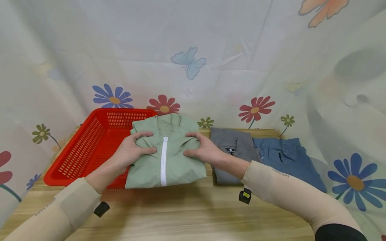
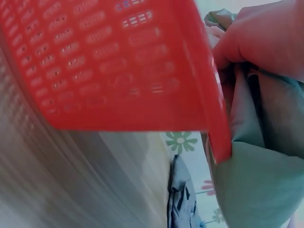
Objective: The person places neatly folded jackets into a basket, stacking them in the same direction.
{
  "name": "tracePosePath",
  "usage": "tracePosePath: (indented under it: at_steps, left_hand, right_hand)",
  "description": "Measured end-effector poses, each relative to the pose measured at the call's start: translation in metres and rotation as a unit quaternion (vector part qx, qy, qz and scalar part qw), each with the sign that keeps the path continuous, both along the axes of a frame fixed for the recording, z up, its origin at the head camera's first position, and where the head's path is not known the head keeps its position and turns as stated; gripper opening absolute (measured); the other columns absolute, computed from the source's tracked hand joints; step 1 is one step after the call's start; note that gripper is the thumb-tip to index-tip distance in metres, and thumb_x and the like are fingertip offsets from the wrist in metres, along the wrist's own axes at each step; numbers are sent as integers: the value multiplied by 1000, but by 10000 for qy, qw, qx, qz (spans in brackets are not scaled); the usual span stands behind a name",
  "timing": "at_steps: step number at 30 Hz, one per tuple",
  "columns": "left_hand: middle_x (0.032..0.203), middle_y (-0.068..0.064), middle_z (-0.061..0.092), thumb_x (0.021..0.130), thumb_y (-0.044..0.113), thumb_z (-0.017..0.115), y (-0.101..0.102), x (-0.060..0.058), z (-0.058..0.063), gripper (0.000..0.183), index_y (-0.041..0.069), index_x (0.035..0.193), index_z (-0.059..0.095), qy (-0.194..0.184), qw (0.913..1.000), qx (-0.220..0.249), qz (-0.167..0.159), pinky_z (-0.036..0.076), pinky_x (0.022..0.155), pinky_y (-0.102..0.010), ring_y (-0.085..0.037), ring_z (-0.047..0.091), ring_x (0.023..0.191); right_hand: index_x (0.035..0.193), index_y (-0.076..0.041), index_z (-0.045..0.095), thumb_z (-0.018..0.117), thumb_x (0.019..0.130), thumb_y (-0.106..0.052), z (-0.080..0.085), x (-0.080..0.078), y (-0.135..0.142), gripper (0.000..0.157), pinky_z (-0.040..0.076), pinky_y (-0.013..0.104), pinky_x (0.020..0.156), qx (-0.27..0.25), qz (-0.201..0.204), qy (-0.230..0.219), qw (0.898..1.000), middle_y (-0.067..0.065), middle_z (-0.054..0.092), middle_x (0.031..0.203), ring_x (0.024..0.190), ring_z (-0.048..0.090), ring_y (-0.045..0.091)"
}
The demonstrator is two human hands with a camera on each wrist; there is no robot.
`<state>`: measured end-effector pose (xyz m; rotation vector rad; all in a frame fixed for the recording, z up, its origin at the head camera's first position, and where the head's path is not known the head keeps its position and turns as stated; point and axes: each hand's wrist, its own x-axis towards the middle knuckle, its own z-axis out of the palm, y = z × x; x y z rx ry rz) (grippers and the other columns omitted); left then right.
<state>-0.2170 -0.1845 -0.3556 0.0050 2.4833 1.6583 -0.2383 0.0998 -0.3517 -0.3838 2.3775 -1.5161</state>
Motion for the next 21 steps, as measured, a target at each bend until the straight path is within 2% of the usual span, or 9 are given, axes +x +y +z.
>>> tracePosePath:
  at_steps: [8,13,21]
  left_hand:
    - [150,-20,39,89,29,83,-16,-4,8,79,14,156,44,-191,9997,128,-75,55,85,-32,-36,45,129]
    - [150,-20,41,89,30,82,-29,-8,12,80,14,157,42,-296,9993,93,-211,58,82,-33,-36,50,124]
    - [147,-19,43,89,29,82,-49,-15,18,78,11,155,45,-124,9988,-32,-474,56,82,-31,-34,51,121]
  right_hand:
    - [147,-18,51,82,89,-18,10,-4,-16,66,42,46,107,-67,26,-44,10000,12,42,153,132,46,28]
    - [148,-15,50,81,89,-18,11,-9,-25,67,43,44,107,-211,156,-106,9996,12,43,152,132,46,27]
    - [148,-15,50,81,89,-19,17,-11,-39,67,47,41,102,-255,227,-24,9994,12,45,151,128,50,25]
